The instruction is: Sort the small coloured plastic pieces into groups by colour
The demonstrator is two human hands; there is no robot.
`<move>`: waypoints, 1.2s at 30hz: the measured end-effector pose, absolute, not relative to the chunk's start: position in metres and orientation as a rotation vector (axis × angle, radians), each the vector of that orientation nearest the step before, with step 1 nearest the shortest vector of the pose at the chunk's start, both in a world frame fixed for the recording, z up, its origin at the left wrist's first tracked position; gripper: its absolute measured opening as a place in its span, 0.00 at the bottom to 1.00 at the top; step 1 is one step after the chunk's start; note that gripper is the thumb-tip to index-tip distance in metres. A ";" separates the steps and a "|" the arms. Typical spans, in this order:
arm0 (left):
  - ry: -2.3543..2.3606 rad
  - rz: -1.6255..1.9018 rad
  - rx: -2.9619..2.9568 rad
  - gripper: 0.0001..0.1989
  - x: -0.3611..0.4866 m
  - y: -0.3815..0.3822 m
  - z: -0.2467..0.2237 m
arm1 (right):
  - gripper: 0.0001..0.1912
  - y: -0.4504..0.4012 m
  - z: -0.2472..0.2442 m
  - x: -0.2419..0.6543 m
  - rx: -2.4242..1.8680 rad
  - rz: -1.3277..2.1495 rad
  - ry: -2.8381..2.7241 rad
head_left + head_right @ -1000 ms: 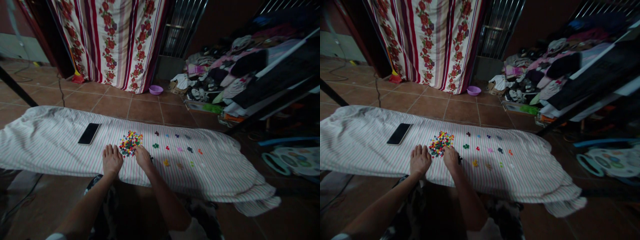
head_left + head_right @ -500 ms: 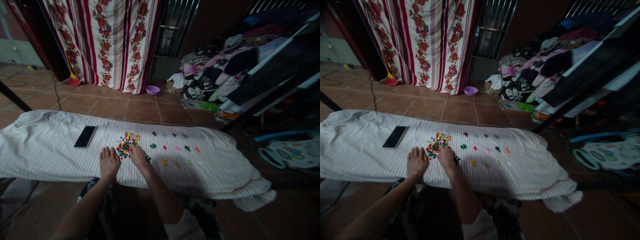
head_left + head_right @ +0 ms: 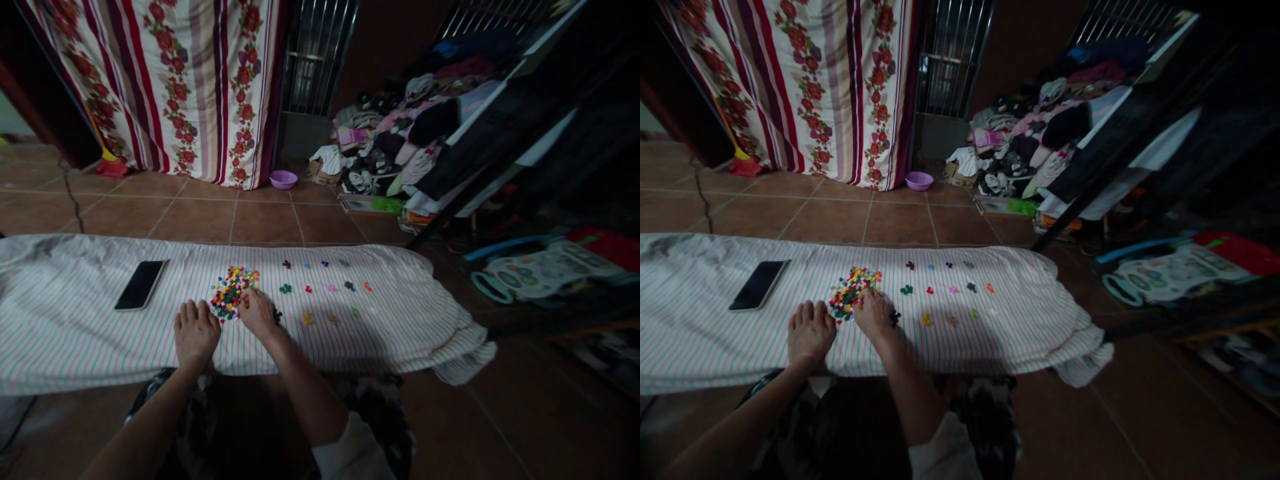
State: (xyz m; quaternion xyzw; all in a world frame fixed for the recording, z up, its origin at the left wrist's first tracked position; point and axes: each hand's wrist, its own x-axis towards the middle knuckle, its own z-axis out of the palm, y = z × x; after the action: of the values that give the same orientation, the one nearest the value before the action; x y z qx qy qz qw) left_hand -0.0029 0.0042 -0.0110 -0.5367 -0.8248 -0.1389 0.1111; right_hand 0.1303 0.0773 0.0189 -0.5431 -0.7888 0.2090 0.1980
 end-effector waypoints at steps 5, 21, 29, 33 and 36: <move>-2.404 -0.381 -1.582 0.24 -0.003 0.004 -0.010 | 0.15 0.074 0.019 0.141 -1.414 0.650 -2.153; -2.364 -0.257 -1.549 0.24 -0.005 0.007 -0.020 | 0.14 0.180 0.010 0.224 -1.685 0.514 -1.890; -2.367 -0.240 -1.534 0.24 -0.008 0.010 -0.028 | 0.14 0.227 -0.004 0.240 -1.818 0.475 -1.893; -2.380 -0.221 -1.542 0.25 -0.008 0.010 -0.028 | 0.13 0.240 -0.009 0.236 -1.818 0.471 -1.930; -2.385 -0.220 -1.549 0.25 -0.008 0.010 -0.028 | 0.14 0.246 -0.011 0.231 -1.815 0.463 -1.952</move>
State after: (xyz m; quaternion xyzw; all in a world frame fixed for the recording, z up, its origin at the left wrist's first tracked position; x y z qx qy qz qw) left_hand -0.0078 0.0099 -0.0282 -0.5373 -0.8275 -0.0762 0.1442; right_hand 0.2314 0.2463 -0.0113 -0.6548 -0.7046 0.1671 0.2164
